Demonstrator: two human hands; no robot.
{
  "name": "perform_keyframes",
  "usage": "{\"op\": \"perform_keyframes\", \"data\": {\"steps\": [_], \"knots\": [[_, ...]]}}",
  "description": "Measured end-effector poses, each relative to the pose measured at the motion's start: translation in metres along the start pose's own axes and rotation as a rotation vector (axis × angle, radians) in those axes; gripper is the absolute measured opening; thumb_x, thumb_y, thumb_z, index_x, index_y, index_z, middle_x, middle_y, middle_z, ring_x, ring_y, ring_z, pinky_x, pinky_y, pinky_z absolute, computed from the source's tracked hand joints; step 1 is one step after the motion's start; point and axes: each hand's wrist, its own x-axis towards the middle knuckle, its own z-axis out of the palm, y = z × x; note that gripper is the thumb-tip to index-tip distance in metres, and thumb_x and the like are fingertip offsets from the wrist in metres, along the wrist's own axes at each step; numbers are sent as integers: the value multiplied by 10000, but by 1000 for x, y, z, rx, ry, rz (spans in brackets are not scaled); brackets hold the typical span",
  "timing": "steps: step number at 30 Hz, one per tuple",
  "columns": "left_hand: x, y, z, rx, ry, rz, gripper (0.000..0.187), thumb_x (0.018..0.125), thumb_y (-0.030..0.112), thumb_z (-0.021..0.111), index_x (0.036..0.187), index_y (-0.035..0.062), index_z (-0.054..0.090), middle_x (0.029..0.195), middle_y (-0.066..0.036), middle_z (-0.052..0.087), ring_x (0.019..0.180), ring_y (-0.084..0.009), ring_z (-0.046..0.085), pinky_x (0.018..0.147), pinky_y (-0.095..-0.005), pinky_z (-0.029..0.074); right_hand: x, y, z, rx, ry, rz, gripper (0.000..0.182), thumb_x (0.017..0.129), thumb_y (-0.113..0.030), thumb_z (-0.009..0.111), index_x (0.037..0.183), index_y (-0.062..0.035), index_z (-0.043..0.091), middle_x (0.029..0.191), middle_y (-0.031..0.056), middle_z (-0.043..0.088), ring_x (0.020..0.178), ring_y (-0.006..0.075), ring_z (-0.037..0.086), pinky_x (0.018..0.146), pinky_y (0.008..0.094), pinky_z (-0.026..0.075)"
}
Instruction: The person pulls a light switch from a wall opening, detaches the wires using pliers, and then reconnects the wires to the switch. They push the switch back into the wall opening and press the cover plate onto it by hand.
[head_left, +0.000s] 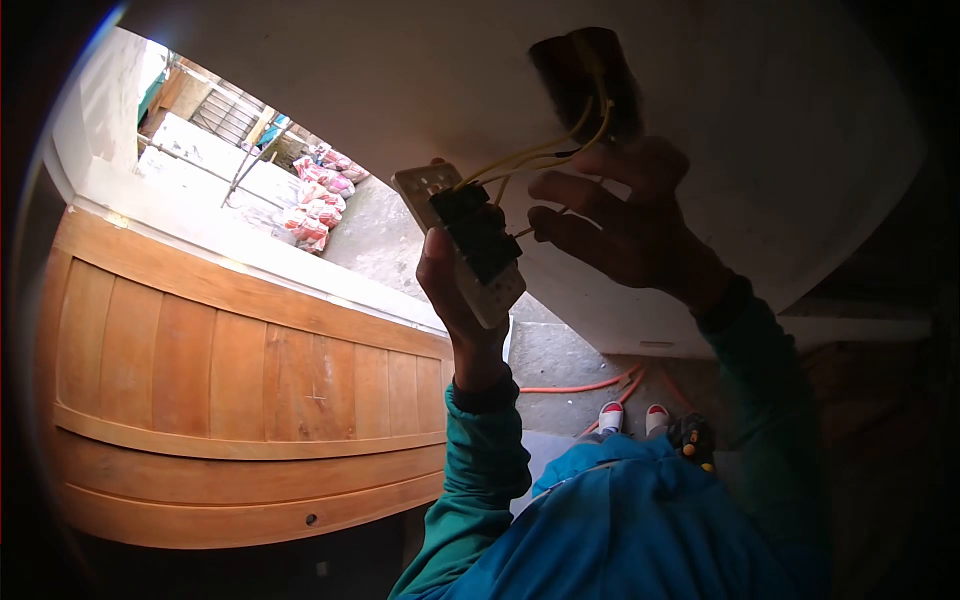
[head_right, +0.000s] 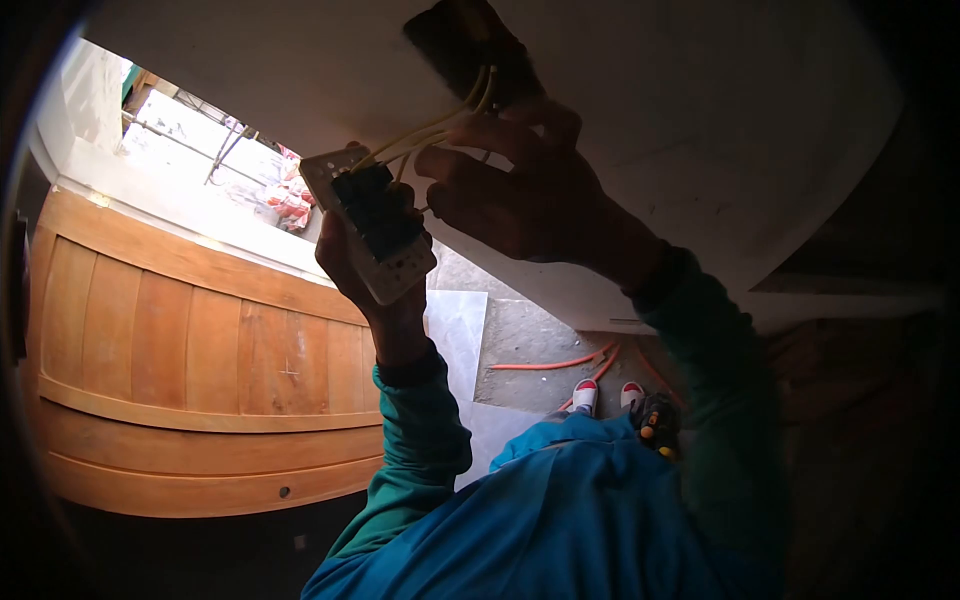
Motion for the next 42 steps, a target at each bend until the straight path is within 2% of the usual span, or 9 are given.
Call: {"op": "perform_keyframes", "data": {"steps": [14, 17, 19, 23, 25, 29, 31, 34, 42], "knots": [[2, 8, 9, 304, -86, 201, 383, 1051, 269, 351, 1222, -9, 551, 973, -115, 680, 754, -142, 692, 589, -214, 575, 20, -3, -10, -31, -173, -195, 148, 627, -208, 676, 771, -183, 654, 800, -77, 522, 888, 123, 504, 915, 477, 272], [-1, 14, 12, 368, -44, -32, 597, 894, 514, 510, 1249, 34, 496, 981, -68, 575, 823, -134, 580, 707, -269, 495, 15, -7, -6, 49, -112, -151, 170, 594, -202, 680, 758, -169, 656, 771, -78, 505, 863, 124, 495, 915, 473, 272], [0, 6, 7, 210, -100, 118, 430, 1053, 326, 319, 1216, 9, 560, 974, -113, 682, 747, -153, 695, 606, -219, 577, 12, -8, -3, 78, -87, -145, 192, 567, -199, 678, 755, -164, 655, 755, -79, 496, 875, 121, 503, 915, 465, 274], [-3, 4, 11, 146, -72, 142, 443, 1053, 345, 308, 1200, 16, 568, 967, -113, 680, 743, -163, 691, 624, -235, 581, 15, -9, -9, 94, -160, -181, 123, 754, -175, 774, 831, -137, 685, 809, -58, 579, 923, 106, 532, 954, 475, 265], [-1, 15, 15, 297, -47, -20, 566, 885, 477, 545, 1237, 37, 489, 968, -61, 564, 821, -133, 573, 690, -266, 499, 16, -7, -9, 118, -205, -150, 125, 754, -181, 772, 846, -151, 693, 816, -64, 585, 954, 109, 536, 979, 483, 257], [4, 12, 4, 315, -58, -21, 579, 883, 467, 559, 1261, 36, 476, 961, -59, 555, 810, -134, 571, 685, -266, 503, 16, 0, -6, 68, -128, -128, 170, 653, -226, 762, 804, -167, 710, 818, -87, 577, 951, 130, 532, 974, 472, 250], [7, 9, -1, 636, -69, 272, 435, 1042, 363, 341, 1185, 22, 568, 923, -114, 680, 718, -140, 685, 562, -211, 565, 18, 0, -12, 57, -161, -117, 195, 640, -234, 775, 815, -176, 708, 853, -90, 602, 978, 132, 535, 986, 478, 240], [1, 11, 13, 175, -46, 102, 395, 1039, 324, 371, 1200, 14, 556, 939, -120, 679, 731, -148, 696, 553, -211, 575, 17, 2, -11, 24, -167, -140, 158, 667, -225, 755, 808, -188, 695, 827, -83, 583, 959, 131, 530, 964, 476, 247], [-6, -3, 11, 213, -1, 217, 455, 1041, 380, 317, 1241, 26, 523, 1004, -146, 667, 819, -183, 704, 612, -254, 607, 10, -5, -2, -92, -19, -145, 116, 679, -214, 711, 779, -179, 663, 733, -67, 492, 878, 119, 505, 906, 458, 260]]}}
